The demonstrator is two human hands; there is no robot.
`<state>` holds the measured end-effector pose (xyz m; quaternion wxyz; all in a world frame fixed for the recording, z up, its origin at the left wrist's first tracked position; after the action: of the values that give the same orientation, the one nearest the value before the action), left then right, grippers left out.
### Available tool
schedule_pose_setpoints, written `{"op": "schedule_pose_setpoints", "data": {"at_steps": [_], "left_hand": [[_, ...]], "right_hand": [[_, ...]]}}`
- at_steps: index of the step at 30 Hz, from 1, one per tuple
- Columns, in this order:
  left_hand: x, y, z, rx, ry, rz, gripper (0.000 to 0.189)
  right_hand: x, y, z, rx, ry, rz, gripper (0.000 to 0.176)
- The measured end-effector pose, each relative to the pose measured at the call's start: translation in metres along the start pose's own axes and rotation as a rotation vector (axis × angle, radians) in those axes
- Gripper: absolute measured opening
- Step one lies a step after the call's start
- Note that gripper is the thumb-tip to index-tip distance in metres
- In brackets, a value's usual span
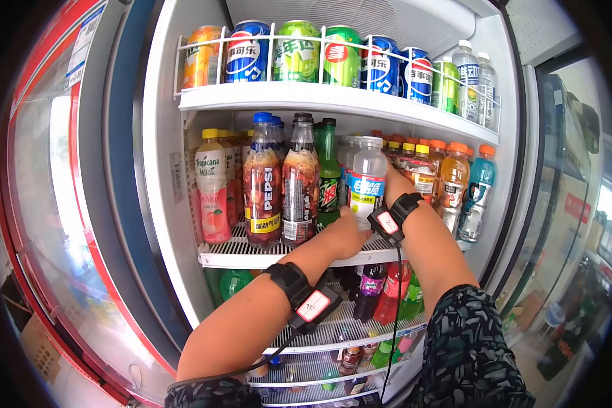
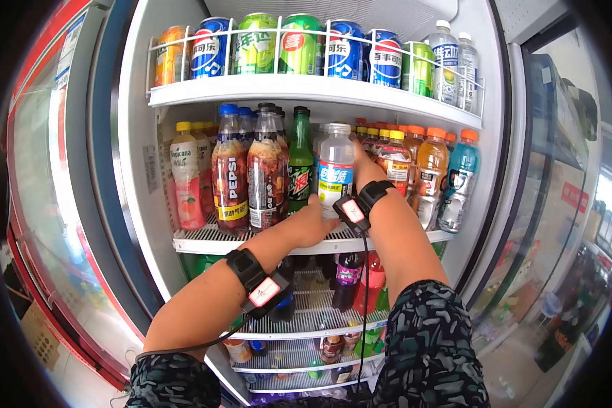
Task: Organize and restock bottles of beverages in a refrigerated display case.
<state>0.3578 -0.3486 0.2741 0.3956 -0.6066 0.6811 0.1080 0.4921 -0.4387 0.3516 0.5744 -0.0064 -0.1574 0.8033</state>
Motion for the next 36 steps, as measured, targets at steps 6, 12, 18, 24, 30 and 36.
{"op": "schedule_pose_setpoints", "data": {"at_steps": [6,12,18,24,30,36], "left_hand": [[-0.001,-0.003,0.002,-0.041,-0.026,-0.007,0.084],[0.000,-0.016,0.011,-0.181,-0.062,0.038,0.091],[-0.001,-0.013,0.010,-0.164,-0.050,0.015,0.093],[-0.001,-0.020,0.012,-0.049,-0.118,-0.053,0.084],[-0.003,-0.016,0.010,-0.029,-0.114,-0.036,0.078],[-0.006,-0.013,0.010,0.025,-0.005,-0.015,0.079]], "right_hand": [[-0.020,0.001,-0.024,-0.017,0.086,0.017,0.041],[-0.029,-0.001,-0.026,-0.055,0.126,0.025,0.043],[-0.023,-0.012,-0.027,-0.089,0.161,0.075,0.044],[-0.011,-0.034,-0.025,-0.145,0.155,0.142,0.046],[0.003,-0.053,-0.013,-0.195,-0.053,0.205,0.058],[0.015,-0.001,0.008,-0.050,-0.092,0.049,0.071]]}}
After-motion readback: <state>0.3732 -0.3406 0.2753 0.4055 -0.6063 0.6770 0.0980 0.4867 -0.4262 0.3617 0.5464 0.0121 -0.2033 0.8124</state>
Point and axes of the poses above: each hand's wrist, its own y-axis away from the middle knuckle, its own x-axis out of the palm, z = x × y, the point moved 8 cm from there along -y, towards the middle knuckle, and after that the axes turned 10 degrees about y, right-handed, at the moved point
